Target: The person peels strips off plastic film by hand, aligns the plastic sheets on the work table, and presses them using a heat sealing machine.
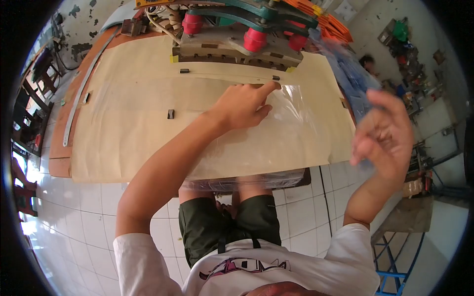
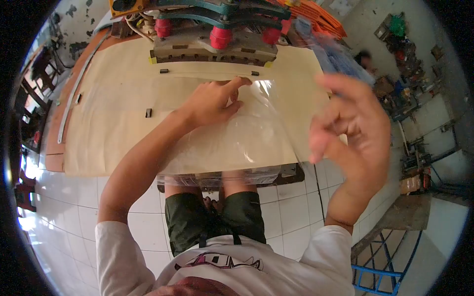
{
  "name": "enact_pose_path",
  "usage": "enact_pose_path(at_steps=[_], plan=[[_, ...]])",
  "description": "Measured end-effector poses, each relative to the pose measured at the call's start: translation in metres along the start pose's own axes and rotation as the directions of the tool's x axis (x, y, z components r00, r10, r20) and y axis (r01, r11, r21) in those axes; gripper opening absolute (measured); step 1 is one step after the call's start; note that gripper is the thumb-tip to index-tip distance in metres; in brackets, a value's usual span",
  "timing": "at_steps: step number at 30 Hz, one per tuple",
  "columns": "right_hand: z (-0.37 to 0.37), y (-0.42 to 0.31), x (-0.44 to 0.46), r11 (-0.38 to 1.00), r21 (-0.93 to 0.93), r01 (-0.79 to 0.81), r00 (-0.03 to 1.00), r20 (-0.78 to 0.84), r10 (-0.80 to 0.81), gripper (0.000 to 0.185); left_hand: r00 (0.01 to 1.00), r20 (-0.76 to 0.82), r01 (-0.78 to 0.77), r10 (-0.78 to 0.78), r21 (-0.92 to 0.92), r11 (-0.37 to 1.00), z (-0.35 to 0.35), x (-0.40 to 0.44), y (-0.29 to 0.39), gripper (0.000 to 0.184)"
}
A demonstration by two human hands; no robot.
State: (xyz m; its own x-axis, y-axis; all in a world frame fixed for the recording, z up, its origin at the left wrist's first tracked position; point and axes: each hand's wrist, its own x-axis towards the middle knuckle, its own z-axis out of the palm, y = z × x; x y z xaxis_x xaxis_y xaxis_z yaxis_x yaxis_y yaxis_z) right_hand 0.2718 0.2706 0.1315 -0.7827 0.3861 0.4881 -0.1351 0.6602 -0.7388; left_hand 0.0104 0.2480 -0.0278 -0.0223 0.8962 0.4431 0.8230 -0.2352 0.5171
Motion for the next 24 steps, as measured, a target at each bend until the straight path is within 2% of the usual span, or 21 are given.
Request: enact_pose_path(at_steps=[1,2,6,8,10,12,13,14,15,16,17,18,19,20,21,22,23,24], plan=[[0.006,-0.001,0.005,0.992,0.092,-0.092,0.991,-0.092,0.1,0.061,0.999,-0.002,-0.044,0.044,0.017,0.999,0.002,-0.001,-0.003,0.045],[0.008,0.002,0.01,0.991,0.093,-0.094,0.99,-0.092,0.103,0.061,0.996,0.0,-0.086,0.086,0.034,0.996,0.005,-0.002,-0.005,0.038],[0.014,0.017,0.034,0.983,0.129,-0.13,0.987,-0.082,0.141,0.059,0.996,-0.004,-0.089,0.089,0.044,0.995,-0.001,-0.002,-0.001,0.031],[0.022,0.028,0.043,0.958,0.234,-0.166,0.978,-0.084,0.19,0.058,0.997,-0.073,-0.053,0.035,-0.266,0.963,-0.006,0.0,0.004,0.03],[0.024,0.033,0.047,0.945,0.274,-0.179,0.979,-0.048,0.2,0.057,0.993,-0.107,-0.07,0.04,-0.291,0.954,-0.008,0.001,0.006,0.032],[0.022,0.033,0.047,0.961,0.206,-0.187,0.982,0.062,0.178,0.053,0.989,-0.14,-0.083,0.039,-0.327,0.941,-0.005,0.002,0.0,0.033],[0.017,0.032,0.044,0.959,0.206,-0.195,0.98,0.069,0.185,0.053,0.989,-0.128,-0.099,0.068,-0.253,0.962,-0.002,0.004,-0.006,0.032],[0.009,0.029,0.039,0.987,0.038,-0.158,0.987,-0.023,0.159,0.05,0.989,-0.113,-0.111,0.091,-0.183,0.977,0.003,0.002,-0.012,0.031],[0.0,0.028,0.037,0.983,-0.135,-0.126,0.988,-0.106,0.113,0.047,0.99,-0.117,-0.1,0.078,-0.191,0.976,0.004,-0.002,-0.012,0.031],[-0.01,0.032,0.037,0.983,-0.136,-0.126,0.989,-0.094,0.114,0.047,0.993,-0.047,-0.113,0.111,-0.047,0.992,0.003,-0.004,-0.011,0.028],[-0.021,0.038,0.037,0.831,-0.553,-0.057,0.95,-0.287,-0.127,0.044,0.99,0.029,-0.138,0.136,0.1,0.985,0.001,-0.004,-0.01,0.026],[-0.023,0.039,0.038,0.506,-0.856,-0.103,0.844,-0.344,-0.412,0.042,0.991,0.03,-0.135,0.133,0.098,0.986,0.001,-0.005,-0.009,0.026],[-0.022,0.039,0.037,0.508,-0.855,-0.106,0.845,-0.347,-0.408,0.042,0.989,0.093,-0.122,0.111,0.123,0.985,0.001,-0.007,-0.008,0.023],[-0.021,0.037,0.038,0.427,-0.899,-0.094,0.827,-0.309,-0.469,0.041,0.984,0.154,-0.113,0.089,0.152,0.982,0.001,-0.007,-0.007,0.02],[-0.017,0.035,0.038,0.342,-0.936,-0.085,0.807,-0.266,-0.527,0.04,0.983,0.157,-0.115,0.09,0.155,0.981,0.0,-0.006,-0.007,0.02],[-0.012,0.039,0.039,0.345,-0.934,-0.09,0.805,-0.272,-0.527,0.04,0.981,0.169,-0.118,0.091,0.154,0.981,0.0,-0.006,-0.007,0.019],[-0.005,0.049,0.04,0.487,-0.873,0.012,0.942,-0.153,-0.298,0.039,0.979,0.182,-0.121,0.093,0.152,0.981,0.001,-0.006,-0.007,0.018],[0.001,0.061,0.041,0.634,-0.771,0.065,0.997,0.024,-0.072,0.039,0.978,0.188,-0.125,0.096,0.153,0.98,0.002,-0.006,-0.008,0.018]])
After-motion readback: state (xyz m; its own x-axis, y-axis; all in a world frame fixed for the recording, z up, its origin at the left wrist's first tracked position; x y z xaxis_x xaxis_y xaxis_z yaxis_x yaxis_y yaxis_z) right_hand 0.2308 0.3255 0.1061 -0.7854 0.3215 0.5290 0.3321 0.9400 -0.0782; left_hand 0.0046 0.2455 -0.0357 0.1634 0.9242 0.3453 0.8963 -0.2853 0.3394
